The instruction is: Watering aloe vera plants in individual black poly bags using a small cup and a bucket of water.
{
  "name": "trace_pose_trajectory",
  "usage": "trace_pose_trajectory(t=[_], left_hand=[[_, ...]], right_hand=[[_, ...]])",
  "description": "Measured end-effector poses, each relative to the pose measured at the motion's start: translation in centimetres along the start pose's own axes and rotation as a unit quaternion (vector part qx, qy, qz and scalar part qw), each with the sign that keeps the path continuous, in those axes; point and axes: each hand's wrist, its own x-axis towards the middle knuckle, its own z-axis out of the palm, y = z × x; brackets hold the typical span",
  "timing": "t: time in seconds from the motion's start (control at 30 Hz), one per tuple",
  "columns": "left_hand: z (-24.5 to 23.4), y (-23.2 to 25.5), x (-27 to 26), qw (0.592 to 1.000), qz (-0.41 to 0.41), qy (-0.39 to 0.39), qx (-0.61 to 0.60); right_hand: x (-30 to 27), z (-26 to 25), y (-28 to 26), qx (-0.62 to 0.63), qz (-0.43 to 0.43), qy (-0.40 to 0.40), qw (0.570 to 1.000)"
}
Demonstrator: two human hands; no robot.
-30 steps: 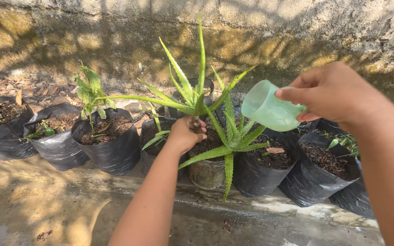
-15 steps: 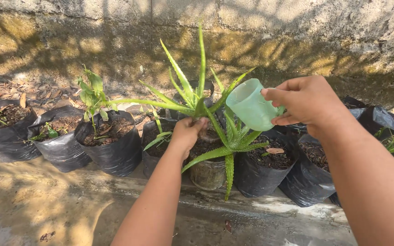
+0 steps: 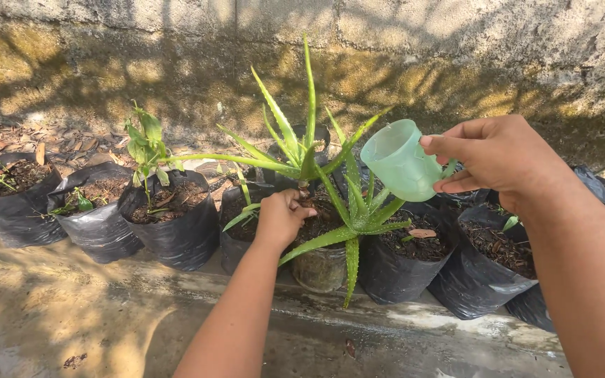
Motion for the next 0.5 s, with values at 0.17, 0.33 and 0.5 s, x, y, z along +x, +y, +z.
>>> trace_pose_trajectory(t=[0.17, 0.33, 0.5], left_hand=[[0.2, -2.9, 1.1, 0.996, 0.041, -0.007, -0.075], [-0.6, -3.1, 1.0, 0.992, 0.122, 0.030, -0.010], [-0.7, -1.4, 0.6, 0.991, 0.127, 0.026, 0.021]], right_hand=[[0.1, -0.5, -0.2, 0.010, -0.004, -0.003, 1.000], [0.6, -0.8, 0.1, 0.034, -0.021, -0.007, 0.999], [0.7, -0.9, 0.1, 0.049, -0.035, -0.002, 0.998]])
